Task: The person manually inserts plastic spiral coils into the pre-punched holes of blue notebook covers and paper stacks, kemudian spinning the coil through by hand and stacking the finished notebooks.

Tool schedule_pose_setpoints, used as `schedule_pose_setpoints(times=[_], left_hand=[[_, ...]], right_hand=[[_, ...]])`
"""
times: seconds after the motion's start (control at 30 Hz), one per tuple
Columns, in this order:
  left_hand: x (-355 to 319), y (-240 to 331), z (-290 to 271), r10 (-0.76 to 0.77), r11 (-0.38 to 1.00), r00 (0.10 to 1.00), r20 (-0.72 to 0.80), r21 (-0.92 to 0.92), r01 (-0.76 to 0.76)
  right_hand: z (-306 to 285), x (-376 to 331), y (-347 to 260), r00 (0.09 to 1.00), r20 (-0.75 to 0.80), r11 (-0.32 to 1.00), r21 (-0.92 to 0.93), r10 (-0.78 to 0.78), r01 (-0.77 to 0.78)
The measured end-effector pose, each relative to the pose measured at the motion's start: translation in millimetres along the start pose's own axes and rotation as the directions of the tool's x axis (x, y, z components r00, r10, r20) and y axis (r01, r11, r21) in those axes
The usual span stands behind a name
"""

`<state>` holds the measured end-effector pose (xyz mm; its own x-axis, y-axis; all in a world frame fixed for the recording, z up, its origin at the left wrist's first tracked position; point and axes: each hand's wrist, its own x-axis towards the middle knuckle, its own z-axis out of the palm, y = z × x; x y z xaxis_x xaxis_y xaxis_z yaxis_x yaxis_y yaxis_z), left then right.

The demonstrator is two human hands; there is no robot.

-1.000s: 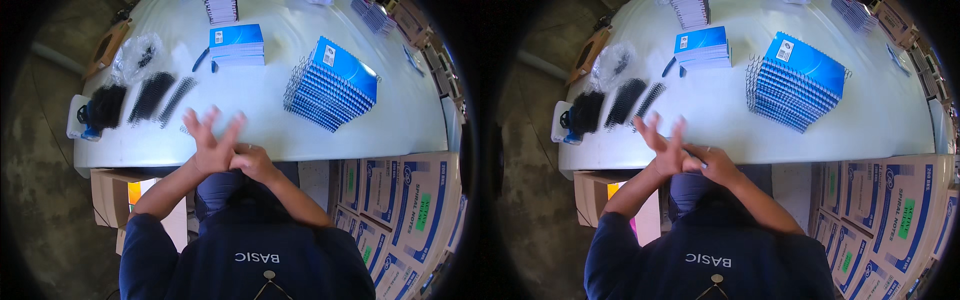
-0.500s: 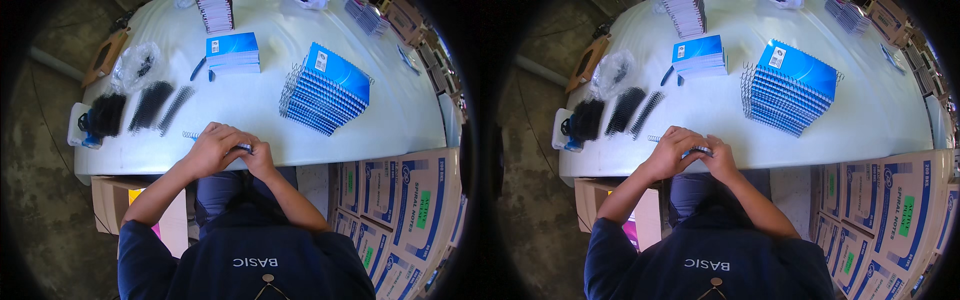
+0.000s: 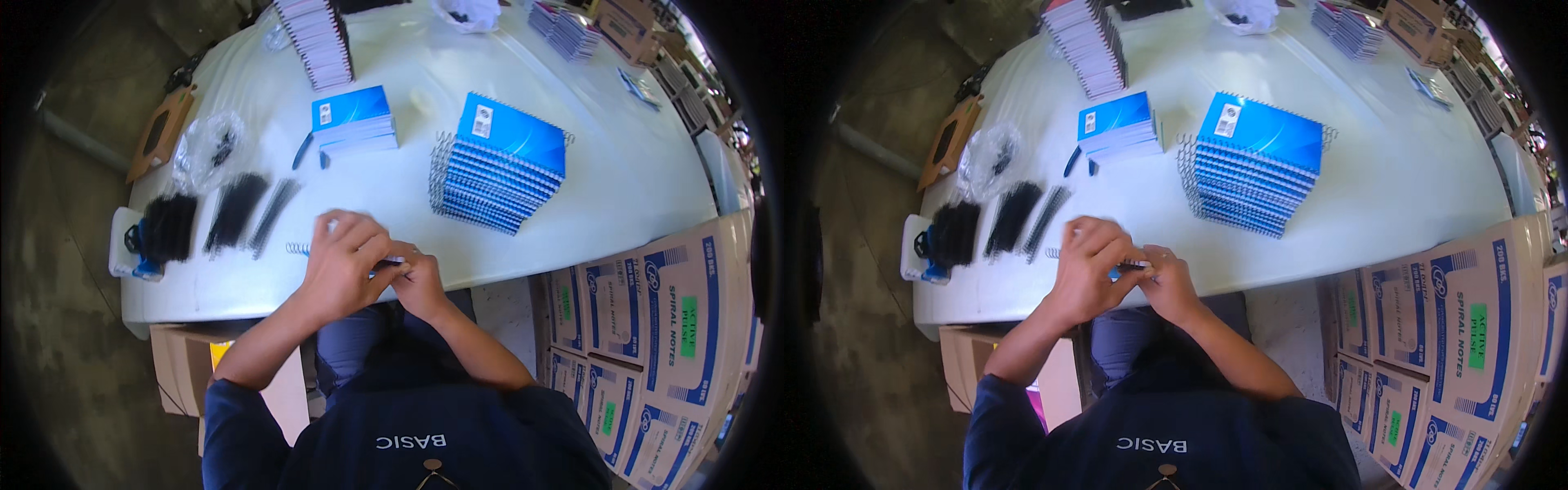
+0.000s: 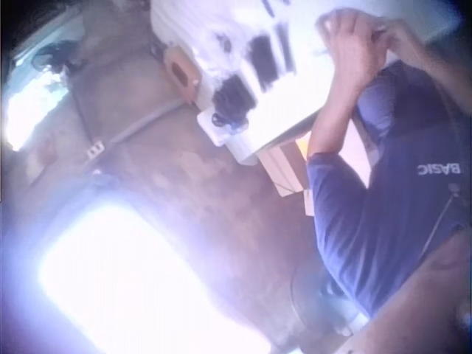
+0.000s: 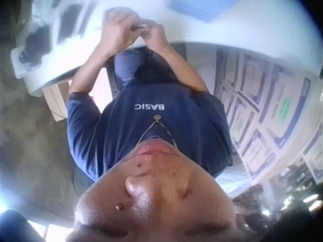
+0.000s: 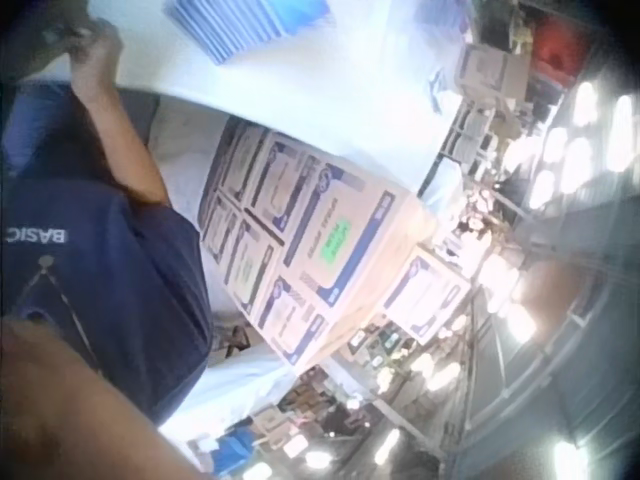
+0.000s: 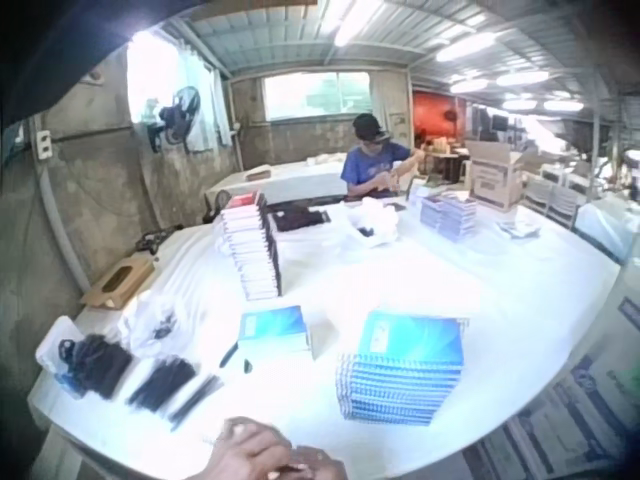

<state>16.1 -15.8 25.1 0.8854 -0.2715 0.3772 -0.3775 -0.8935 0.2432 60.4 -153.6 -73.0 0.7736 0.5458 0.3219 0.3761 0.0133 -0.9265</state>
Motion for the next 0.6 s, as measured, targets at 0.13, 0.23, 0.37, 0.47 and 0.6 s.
schedule_pose_setpoints(times=[0.13, 0.23, 0.37, 0.47, 0.6], left_hand=[[43, 33, -10, -0.305, 0.946, 0.678, -0.669, -0.293, 0.137], [86, 67, -8, -0.536, 0.215, 0.827, -0.170, -0.975, -0.061], [155, 58, 17, -0.317, 0.721, 0.770, -0.554, -0.668, -0.184], [168, 47, 50, 0.047, 0.988, 0.964, -0.262, -0.129, -0.083], [163, 33, 60, -0.087, 0.993, 0.686, -0.722, -0.122, -0.002]], right_hand=[[-42, 21, -61, 0.912, -0.407, 0.864, 0.442, -0.047, 0.242], [-66, 50, -79, 0.730, -0.650, 0.833, 0.268, -0.214, 0.483], [-110, 77, -74, 0.444, -0.863, 0.963, -0.156, -0.241, 0.218], [-133, 73, -43, 0.509, -0.852, 0.987, -0.046, -0.118, 0.152], [-135, 70, -32, 0.557, -0.824, 0.990, -0.032, -0.103, 0.135]])
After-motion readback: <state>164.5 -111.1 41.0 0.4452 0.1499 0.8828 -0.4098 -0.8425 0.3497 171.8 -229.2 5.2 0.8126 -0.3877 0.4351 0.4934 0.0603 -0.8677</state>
